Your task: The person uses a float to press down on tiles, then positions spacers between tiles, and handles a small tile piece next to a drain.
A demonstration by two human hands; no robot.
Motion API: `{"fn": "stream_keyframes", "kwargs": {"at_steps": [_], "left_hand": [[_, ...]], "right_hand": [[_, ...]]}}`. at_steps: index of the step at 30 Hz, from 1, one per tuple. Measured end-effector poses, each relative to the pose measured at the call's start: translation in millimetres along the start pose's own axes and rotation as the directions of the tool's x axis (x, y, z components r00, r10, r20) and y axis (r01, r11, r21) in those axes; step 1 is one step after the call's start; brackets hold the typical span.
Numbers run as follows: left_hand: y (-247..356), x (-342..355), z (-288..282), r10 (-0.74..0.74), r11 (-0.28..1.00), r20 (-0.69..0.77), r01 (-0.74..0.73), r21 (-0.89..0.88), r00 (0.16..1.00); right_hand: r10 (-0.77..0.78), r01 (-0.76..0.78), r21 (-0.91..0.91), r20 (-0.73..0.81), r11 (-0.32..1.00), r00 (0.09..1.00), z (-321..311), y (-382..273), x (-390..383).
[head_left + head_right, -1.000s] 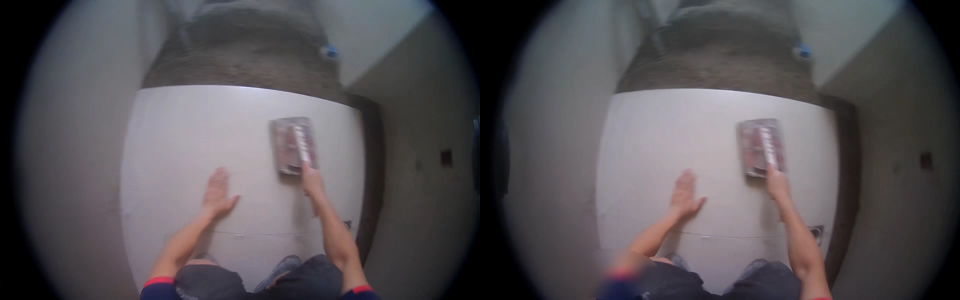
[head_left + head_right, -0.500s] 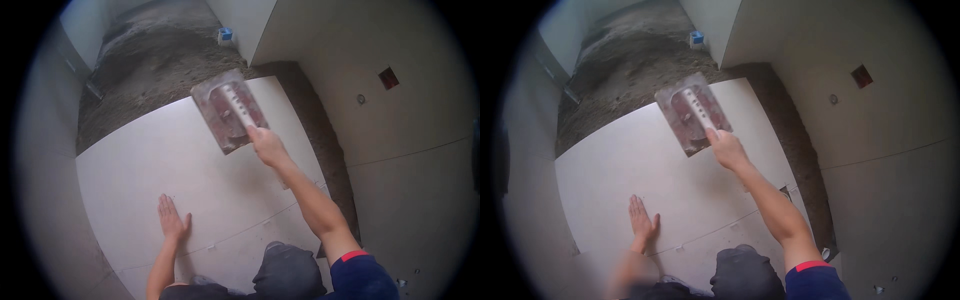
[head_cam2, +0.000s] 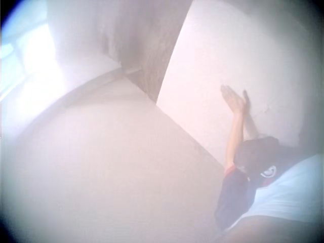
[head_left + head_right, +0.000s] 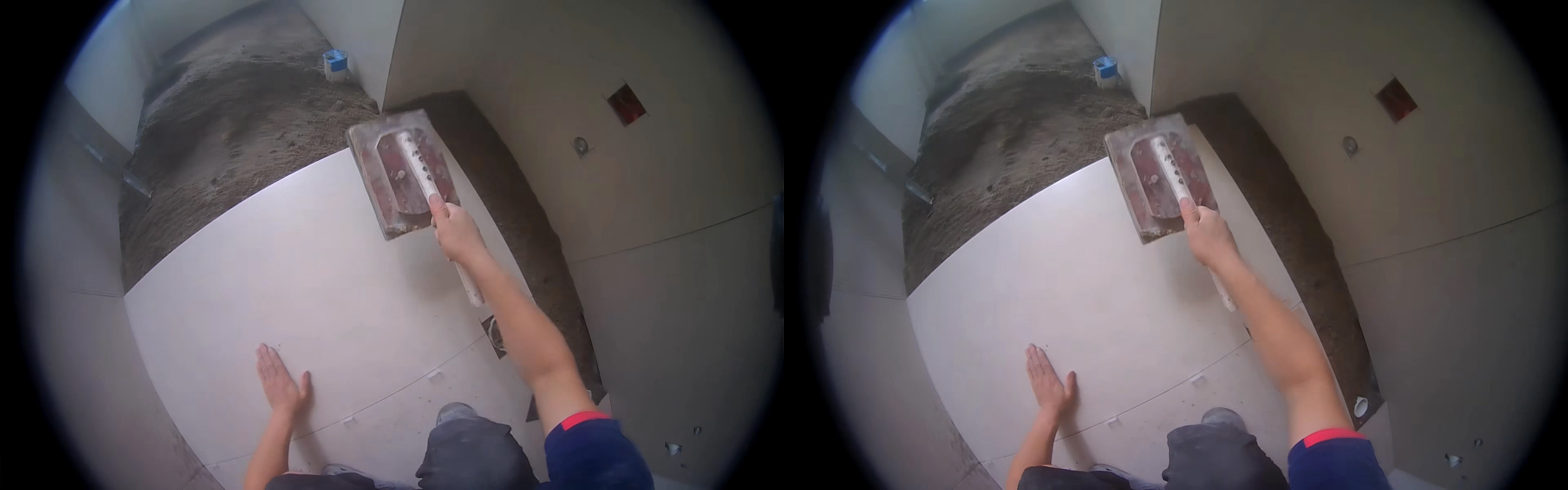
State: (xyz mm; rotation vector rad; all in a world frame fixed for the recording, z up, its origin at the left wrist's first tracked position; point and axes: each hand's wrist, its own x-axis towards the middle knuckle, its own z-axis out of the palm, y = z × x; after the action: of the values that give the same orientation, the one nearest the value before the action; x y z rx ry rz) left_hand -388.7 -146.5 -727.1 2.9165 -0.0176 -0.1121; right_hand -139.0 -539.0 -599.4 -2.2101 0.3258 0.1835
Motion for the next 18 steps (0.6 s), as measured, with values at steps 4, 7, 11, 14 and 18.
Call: {"fn": "stream_keyframes", "kwargs": {"at_steps": [4, 7, 11, 14, 18], "left_hand": [[5.8, 4.3, 1.7, 0.019, 1.0, -0.009, -0.019, -0.005, 1.0], [3.9, 4.9, -4.6, -0.001, 1.0, 0.001, 0.001, -0.001, 1.0], [15.0, 21.9, -9.4, 0.025, 0.999, -0.053, -0.024, 0.027, 0.998], [36.2, 38.1, -4.4, 0.029, 0.998, -0.043, -0.026, 0.061, 0.999], [34.9, 105.3, -25.2, 0.086, 0.992, -0.048, -0.081, 0.1, 0.995]], "right_hand": [[0.057, -0.067, -0.085, -0.116, 0.994, 0.992, 34.9, 31.7, 7.8], [0.321, -0.31, -0.097, 0.126, 0.946, 0.939, 45.7, 24.4, 21.5], [0.149, -0.146, -0.035, 0.129, 0.989, 0.98, 55.4, 47.3, 21.0], [0.102, -0.105, 0.018, 0.136, 0.994, 0.986, 63.2, 81.7, 12.9], [0.166, -0.211, 0.164, 0.248, 0.964, 0.954, 50.2, 49.9, 3.9]]}}
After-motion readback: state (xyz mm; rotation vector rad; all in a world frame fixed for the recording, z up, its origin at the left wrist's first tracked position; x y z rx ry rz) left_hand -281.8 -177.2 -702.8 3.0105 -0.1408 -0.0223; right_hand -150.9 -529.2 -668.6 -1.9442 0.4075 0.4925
